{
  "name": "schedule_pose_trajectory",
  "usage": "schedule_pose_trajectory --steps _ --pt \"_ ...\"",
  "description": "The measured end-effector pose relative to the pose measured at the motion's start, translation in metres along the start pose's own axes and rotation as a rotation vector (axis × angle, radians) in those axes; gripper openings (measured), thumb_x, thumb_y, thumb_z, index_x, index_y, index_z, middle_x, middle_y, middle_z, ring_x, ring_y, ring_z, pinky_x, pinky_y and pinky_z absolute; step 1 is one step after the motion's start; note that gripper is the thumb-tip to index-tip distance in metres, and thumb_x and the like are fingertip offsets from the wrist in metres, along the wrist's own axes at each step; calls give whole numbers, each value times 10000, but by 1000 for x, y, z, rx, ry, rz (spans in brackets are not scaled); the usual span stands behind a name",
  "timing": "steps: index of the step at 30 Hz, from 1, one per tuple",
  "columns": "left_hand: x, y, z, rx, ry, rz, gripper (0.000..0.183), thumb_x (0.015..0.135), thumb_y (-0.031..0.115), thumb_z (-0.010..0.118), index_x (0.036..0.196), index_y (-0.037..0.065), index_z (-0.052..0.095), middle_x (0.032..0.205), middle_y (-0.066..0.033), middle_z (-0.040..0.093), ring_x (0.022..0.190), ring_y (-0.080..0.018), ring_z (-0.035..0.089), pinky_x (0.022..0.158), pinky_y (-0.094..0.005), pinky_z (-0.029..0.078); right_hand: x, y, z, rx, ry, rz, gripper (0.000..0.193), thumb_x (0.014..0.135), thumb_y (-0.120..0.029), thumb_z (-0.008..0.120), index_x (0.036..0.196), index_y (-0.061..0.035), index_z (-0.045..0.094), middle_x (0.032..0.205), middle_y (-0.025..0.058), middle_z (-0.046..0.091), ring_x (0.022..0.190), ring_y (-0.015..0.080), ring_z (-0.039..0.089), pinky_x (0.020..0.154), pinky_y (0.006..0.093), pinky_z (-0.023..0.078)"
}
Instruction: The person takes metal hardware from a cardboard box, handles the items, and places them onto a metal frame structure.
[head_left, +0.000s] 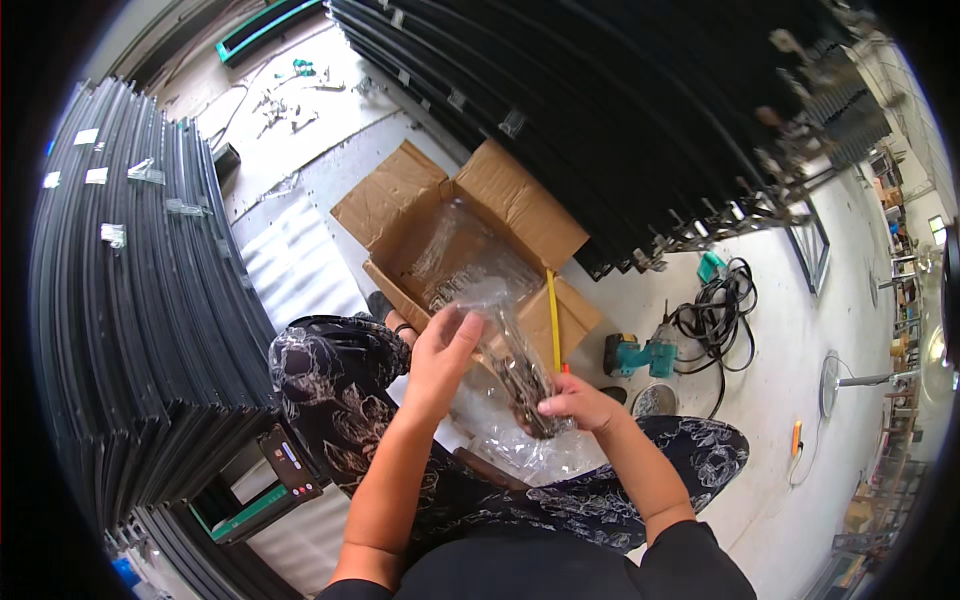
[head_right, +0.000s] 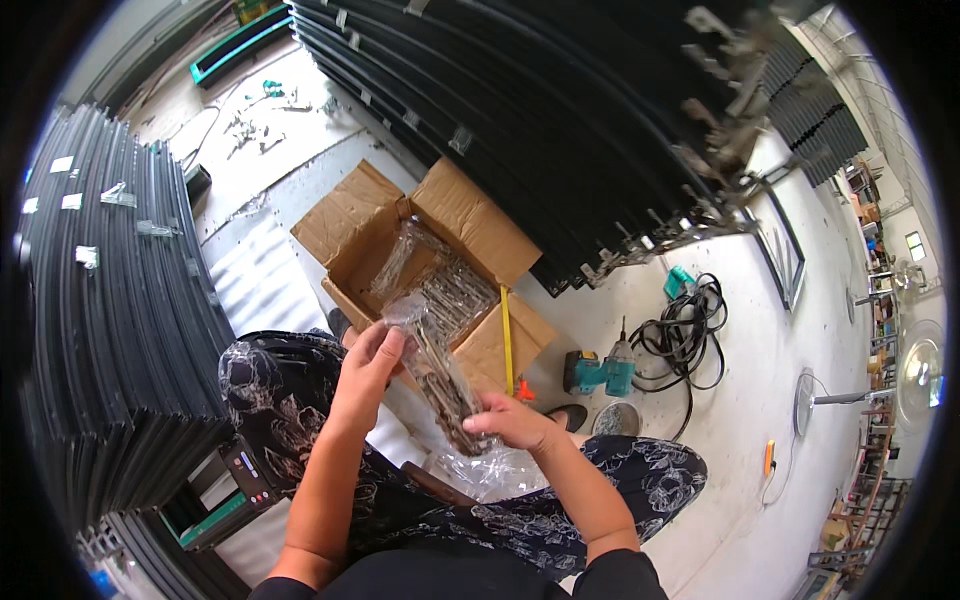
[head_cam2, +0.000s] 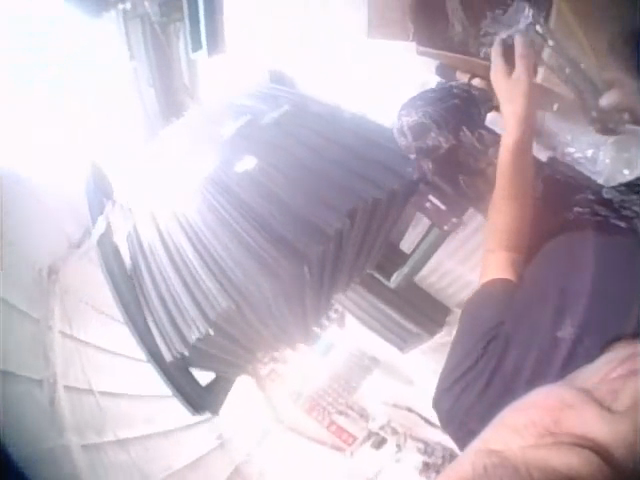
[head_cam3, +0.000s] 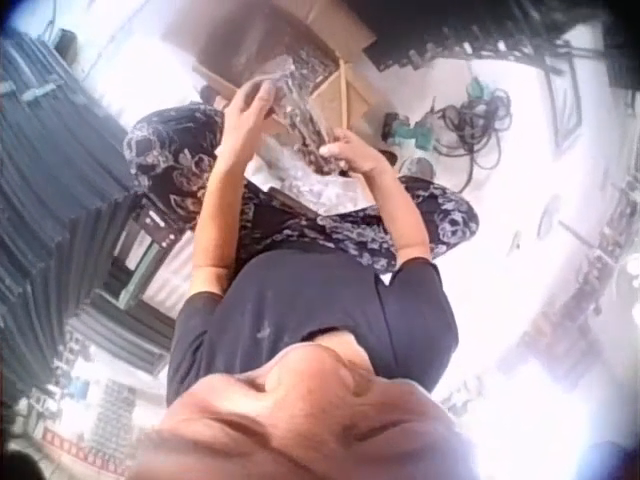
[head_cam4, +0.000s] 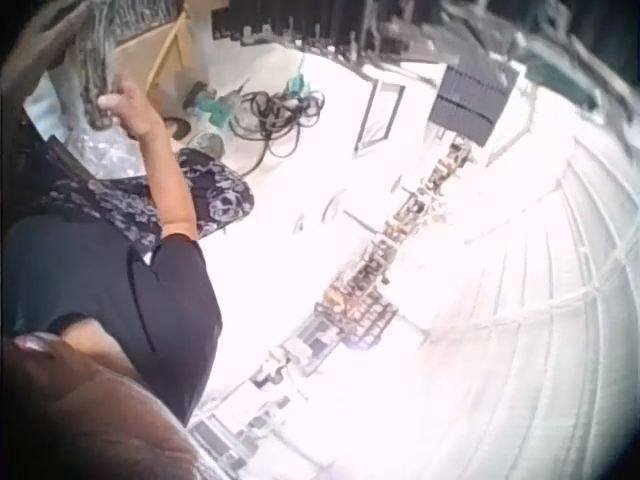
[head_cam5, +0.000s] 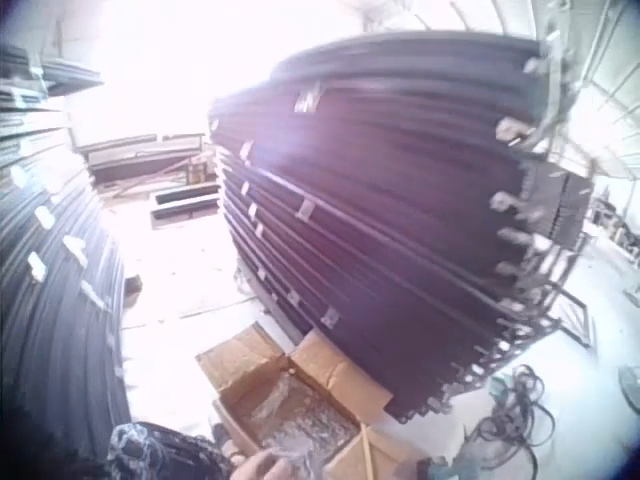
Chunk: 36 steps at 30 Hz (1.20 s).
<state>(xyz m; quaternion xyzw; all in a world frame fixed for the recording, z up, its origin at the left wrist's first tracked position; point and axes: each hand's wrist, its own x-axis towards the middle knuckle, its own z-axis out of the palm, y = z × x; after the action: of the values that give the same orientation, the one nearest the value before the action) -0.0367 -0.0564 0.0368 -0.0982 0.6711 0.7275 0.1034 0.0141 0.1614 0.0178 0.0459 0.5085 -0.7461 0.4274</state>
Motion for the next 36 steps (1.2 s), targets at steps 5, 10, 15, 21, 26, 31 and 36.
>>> schedule_pose_trajectory --steps 5,10,15,21,26,31,36 --pt "-22 13 12 -576 -280 -136 243 932 223 551 1104 54 589 1003 -32 640 896 -124 607 801 -300 494 -33 12 18 185 -106 -70 479 781 -244 635 1161 18 507 911 113 610 791 198 618 716 326 503" --pt "-40 3 32 -590 -193 -86 198 928 175 555 1054 39 624 981 -39 654 868 -121 616 773 -283 504 -53 17 24 193 -168 -148 494 819 -285 629 1190 1 474 873 95 593 769 181 603 672 308 492" --pt "-45 2 37 -565 -212 -63 215 944 205 527 1058 45 616 974 -38 646 862 -125 611 773 -289 501 -61 25 28 210 -48 -103 456 846 -283 620 1187 -19 475 841 74 585 750 164 599 624 283 484" --pt "-39 -11 37 -610 -196 -132 402 933 355 529 1205 61 501 1090 -66 602 960 -159 584 817 -307 474 -40 41 37 -655 601 -418 428 833 -260 632 1172 -27 513 819 118 611 711 242 600 654 339 483" --pt "-32 -34 36 -722 -91 -139 374 939 279 510 1186 -1 481 1068 -118 595 938 -212 594 817 -342 489 -32 37 52 -1350 874 -583 531 772 -258 686 1204 -11 501 931 173 607 798 338 585 730 382 473" --pt "-8 -81 15 -1005 -36 -220 305 947 143 444 1133 -95 483 1074 -201 589 937 -301 612 819 -405 523 -30 29 63 -1072 705 -500 551 766 -322 717 1182 -16 525 965 154 616 859 292 609 745 377 477" --pt "-3 -76 19 -1090 -145 -216 295 946 170 466 1130 -56 510 1088 -181 585 994 -308 588 857 -406 498 -24 42 32 -507 490 -305 413 846 -266 669 1125 13 550 919 72 636 837 149 602 727 282 477"
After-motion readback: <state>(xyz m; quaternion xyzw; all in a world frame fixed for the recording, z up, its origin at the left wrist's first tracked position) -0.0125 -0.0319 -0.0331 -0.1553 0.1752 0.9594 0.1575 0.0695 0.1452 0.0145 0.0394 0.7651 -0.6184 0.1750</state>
